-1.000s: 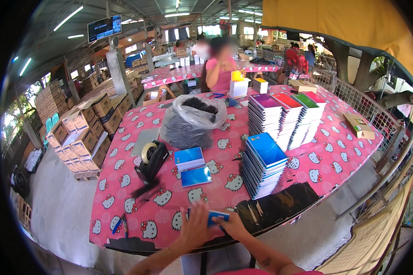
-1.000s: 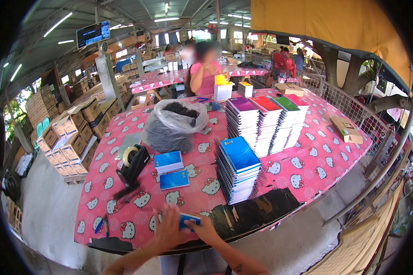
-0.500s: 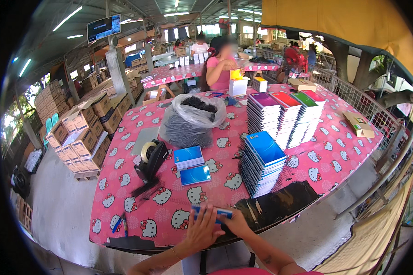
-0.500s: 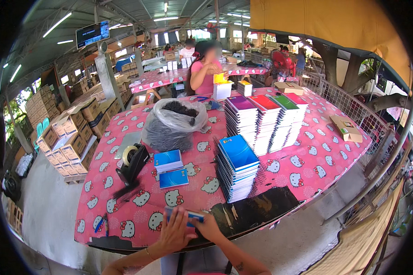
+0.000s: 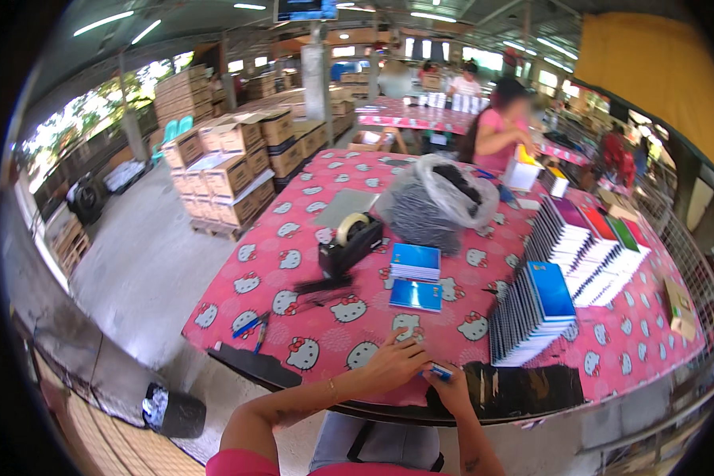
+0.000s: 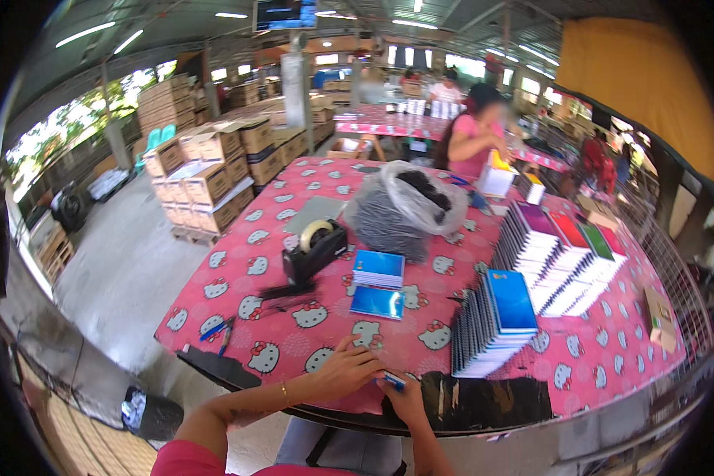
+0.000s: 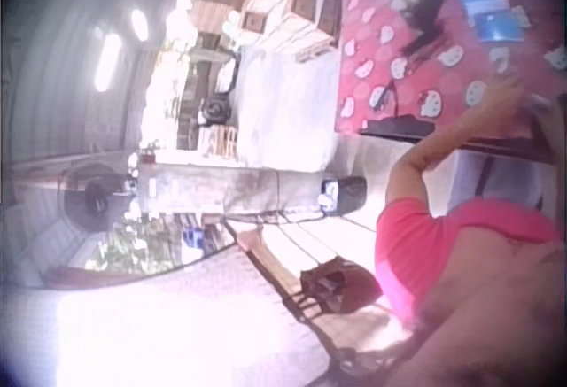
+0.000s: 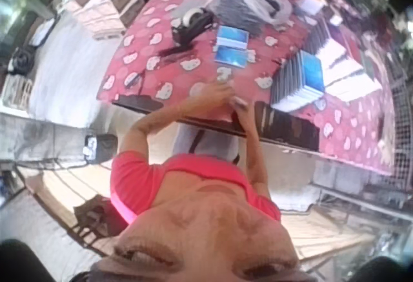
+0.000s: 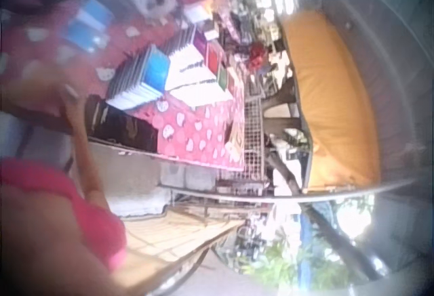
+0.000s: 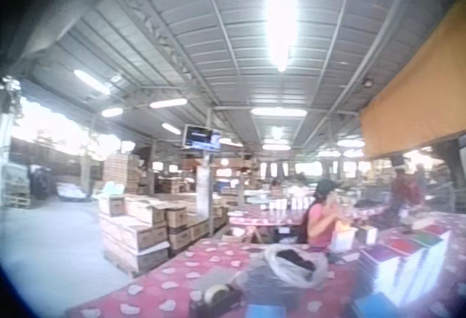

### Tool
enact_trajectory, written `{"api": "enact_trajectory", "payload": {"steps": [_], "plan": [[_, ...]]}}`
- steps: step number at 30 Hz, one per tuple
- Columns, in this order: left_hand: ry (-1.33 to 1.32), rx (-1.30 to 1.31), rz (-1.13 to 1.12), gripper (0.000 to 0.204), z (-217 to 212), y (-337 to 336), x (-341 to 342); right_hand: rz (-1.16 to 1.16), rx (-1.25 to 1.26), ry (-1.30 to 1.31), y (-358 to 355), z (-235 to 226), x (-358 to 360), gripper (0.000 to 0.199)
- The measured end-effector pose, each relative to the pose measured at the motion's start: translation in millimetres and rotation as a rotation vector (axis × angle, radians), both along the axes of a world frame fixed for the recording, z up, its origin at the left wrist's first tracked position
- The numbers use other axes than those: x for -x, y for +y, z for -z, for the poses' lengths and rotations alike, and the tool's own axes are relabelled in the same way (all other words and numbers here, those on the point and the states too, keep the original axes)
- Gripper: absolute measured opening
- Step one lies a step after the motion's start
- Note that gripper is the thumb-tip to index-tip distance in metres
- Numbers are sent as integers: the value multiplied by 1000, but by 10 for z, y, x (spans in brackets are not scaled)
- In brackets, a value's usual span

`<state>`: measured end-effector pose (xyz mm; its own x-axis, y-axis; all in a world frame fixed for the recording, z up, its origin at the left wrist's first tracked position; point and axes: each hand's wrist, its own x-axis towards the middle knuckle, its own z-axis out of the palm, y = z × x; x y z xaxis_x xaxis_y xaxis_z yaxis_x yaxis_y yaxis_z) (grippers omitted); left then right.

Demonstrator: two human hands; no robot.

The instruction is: The person repeatedly picks up blue spiral-bound notebooks from a table and stacks them into a neat pile. The person handles the notebooks one at a time, aligning them before placing them on the growing stack.

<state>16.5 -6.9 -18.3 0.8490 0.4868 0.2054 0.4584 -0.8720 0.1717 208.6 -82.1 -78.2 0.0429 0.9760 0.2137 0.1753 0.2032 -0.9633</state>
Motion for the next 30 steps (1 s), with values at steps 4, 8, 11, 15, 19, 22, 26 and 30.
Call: {"api": "enact_trajectory", "payload": {"steps": [4,8,11,15,19,22,26,30], "plan": [[-78,-221,-120,54,100,-170,-82,-47,52,71,58,134,50,18],[-149,-176,-108,76,234,-557,14,44,50,181,74,9,141,14],[-181,-204,-141,82,237,-434,-81,-56,104,153,105,139,93,17],[-223,-153,-111,82,356,-507,-130,10,43,104,77,-57,108,20],[-227,-139,-130,79,194,-368,-278,-10,-73,127,137,24,19,25],[-180,-111,-130,77,124,-294,-206,-78,145,11,190,40,-21,28],[-325,-94,-132,57,221,-360,-137,-36,-15,-23,256,123,37,27],[-344,-98,-56,31,110,-23,-162,-78,20,64,260,155,49,27]]}}
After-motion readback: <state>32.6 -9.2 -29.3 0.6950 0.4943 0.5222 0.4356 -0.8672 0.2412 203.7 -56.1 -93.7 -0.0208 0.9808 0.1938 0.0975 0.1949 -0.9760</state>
